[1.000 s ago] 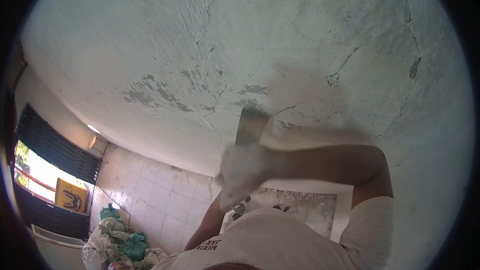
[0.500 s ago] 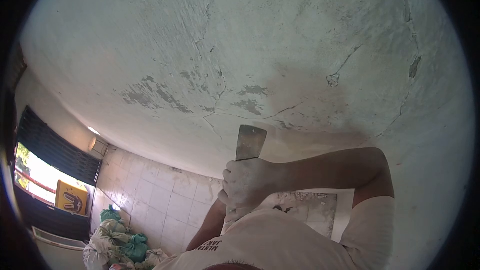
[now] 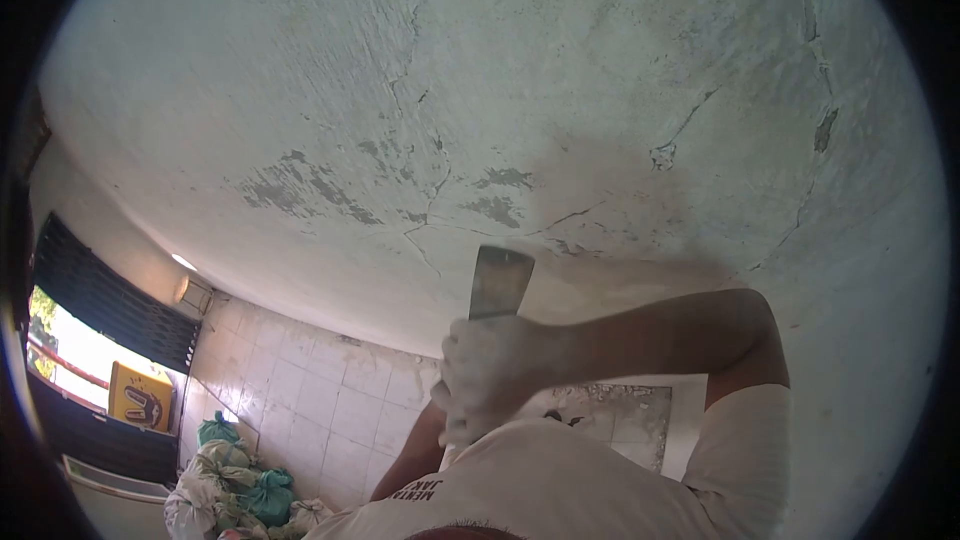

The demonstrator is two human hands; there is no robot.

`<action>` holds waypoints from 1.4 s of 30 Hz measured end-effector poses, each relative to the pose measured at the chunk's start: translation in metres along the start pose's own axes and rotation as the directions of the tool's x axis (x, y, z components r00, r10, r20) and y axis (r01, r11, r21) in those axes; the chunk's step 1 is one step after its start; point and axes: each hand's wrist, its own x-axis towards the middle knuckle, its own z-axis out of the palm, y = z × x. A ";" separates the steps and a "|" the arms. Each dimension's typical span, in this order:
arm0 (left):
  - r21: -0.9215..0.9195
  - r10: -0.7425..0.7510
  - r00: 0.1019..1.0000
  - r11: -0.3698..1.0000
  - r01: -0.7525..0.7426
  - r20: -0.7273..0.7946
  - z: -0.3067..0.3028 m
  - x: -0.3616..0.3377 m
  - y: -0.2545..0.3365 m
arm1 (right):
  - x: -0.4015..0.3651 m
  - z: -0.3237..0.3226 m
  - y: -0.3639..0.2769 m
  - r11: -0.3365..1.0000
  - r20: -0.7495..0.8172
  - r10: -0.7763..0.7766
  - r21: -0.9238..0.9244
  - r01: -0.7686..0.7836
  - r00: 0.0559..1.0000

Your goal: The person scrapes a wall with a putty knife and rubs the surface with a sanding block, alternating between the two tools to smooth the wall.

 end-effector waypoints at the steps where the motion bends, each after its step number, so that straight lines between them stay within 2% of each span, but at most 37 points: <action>1: 0.009 0.007 1.000 1.000 -0.007 -0.009 0.001 0.001 -0.001 | -0.001 0.004 -0.003 1.000 -0.050 -0.021 -0.004 0.021 0.999; 2: 0.018 0.011 1.000 1.000 -0.010 -0.014 0.001 0.001 -0.001 | -0.001 0.008 -0.005 0.999 -0.102 -0.040 -0.006 0.039 0.994; 3: 0.028 0.015 1.000 0.999 -0.014 -0.023 0.001 0.001 -0.002 | 0.003 0.001 0.009 0.992 0.045 0.080 0.093 -0.084 0.996; 6: 0.090 0.074 0.994 0.994 -0.067 -0.080 0.005 -0.001 0.000 | -0.003 0.009 0.008 0.998 -0.164 0.011 -0.053 -0.020 0.986; 7: 0.110 0.101 0.989 0.990 -0.090 -0.104 0.008 -0.002 0.001 | -0.003 0.020 -0.001 0.999 -0.305 -0.052 -0.018 0.049 0.951; 9: 0.123 0.112 0.987 0.988 -0.098 -0.115 0.011 -0.005 0.000 | 0.000 0.027 -0.003 0.998 -0.340 -0.053 -0.002 0.056 0.939; 13: 0.023 -0.031 0.998 0.999 0.033 -0.062 -0.017 -0.001 -0.013 | -0.003 0.024 0.009 0.999 -0.373 -0.018 -0.044 0.002 0.928; 14: 0.041 -0.031 0.995 0.999 0.035 -0.096 -0.028 0.003 -0.016 | -0.003 0.022 0.013 0.997 -0.380 -0.011 -0.069 -0.016 0.925; 15: 0.056 -0.031 0.991 0.998 0.038 -0.133 -0.043 0.004 -0.026 | 0.001 0.026 0.004 0.999 -0.350 -0.040 -0.018 0.036 0.936; 18: 0.084 -0.030 0.969 0.995 0.052 -0.246 -0.075 0.005 -0.058 | -0.002 0.030 -0.002 0.989 -0.604 -0.134 -0.125 0.073 0.786; 19: 0.098 -0.023 0.966 0.994 0.050 -0.257 -0.077 0.005 -0.064 | -0.001 0.023 0.011 0.999 -0.410 -0.001 -0.034 -0.014 0.912; 22: 0.114 0.004 0.975 0.993 0.022 -0.221 -0.057 0.005 -0.055 | -0.002 0.032 0.016 0.991 -0.622 -0.094 -0.134 0.012 0.778; 23: 0.092 0.002 0.982 0.996 0.016 -0.191 -0.047 0.006 -0.046 | -0.002 0.032 0.006 0.991 -0.582 -0.119 -0.115 0.063 0.805; 26: -0.122 -0.073 0.996 0.990 0.066 -0.055 -0.022 0.003 -0.023 | 0.000 0.035 0.000 0.988 -0.653 -0.152 -0.110 0.106 0.742; 27: -0.096 -0.054 0.997 0.994 0.058 0.046 -0.021 0.002 -0.017 | -0.001 0.037 0.016 0.993 -0.554 -0.103 -0.104 0.054 0.826; 28: -0.070 -0.037 0.988 0.996 0.048 0.149 -0.021 0.001 -0.011 | -0.001 0.037 0.015 0.992 -0.580 -0.101 -0.120 0.038 0.808; 30: -0.089 -0.039 0.991 0.995 0.050 0.124 -0.023 0.003 -0.012 | -0.003 0.033 0.015 0.987 -0.629 -0.105 -0.162 0.002 0.770; 31: -0.138 -0.064 0.998 0.988 0.063 -0.007 -0.025 0.003 -0.022 | -0.004 0.027 0.004 0.990 -0.502 -0.104 -0.135 0.041 0.858; 32: -0.190 -0.093 0.986 0.980 0.066 -0.136 -0.026 0.005 -0.028 | -0.003 0.029 0.002 0.985 -0.547 -0.139 -0.162 0.058 0.825; 33: -0.123 -0.073 0.997 0.990 0.070 -0.019 -0.009 0.005 -0.011 | -0.001 0.033 0.000 0.980 -0.589 -0.171 -0.184 0.075 0.789; 34: -0.130 -0.041 0.999 0.991 0.045 0.028 -0.006 0.003 -0.007 | -0.001 0.033 -0.001 0.975 -0.630 -0.202 -0.205 0.090 0.750; 35: -0.136 -0.011 0.997 0.990 0.021 0.074 -0.004 0.001 -0.004 | -0.004 0.026 0.009 0.996 -0.512 -0.058 -0.087 0.016 0.857; 36: -0.143 0.019 0.992 0.990 -0.002 0.121 -0.004 0.000 -0.003 | -0.005 0.026 0.016 0.988 -0.574 -0.076 -0.151 -0.014 0.815; 38: 0.273 0.061 0.998 0.960 -0.062 0.013 -0.013 -0.003 -0.011 | -0.007 0.026 0.027 0.956 -0.682 -0.129 -0.278 -0.091 0.720; 39: 0.356 0.096 0.995 0.931 -0.082 -0.020 -0.008 -0.003 -0.007 | -0.006 0.028 0.018 0.971 -0.717 -0.130 -0.230 -0.056 0.685; 40: 0.438 0.130 0.990 0.894 -0.094 -0.054 -0.003 -0.003 -0.003 | -0.004 0.031 0.012 0.972 -0.702 -0.147 -0.231 -0.028 0.697; 42: 0.322 0.139 0.988 0.940 -0.112 -0.062 0.006 -0.005 0.000 | -0.001 0.036 0.005 0.974 -0.673 -0.173 -0.223 0.025 0.719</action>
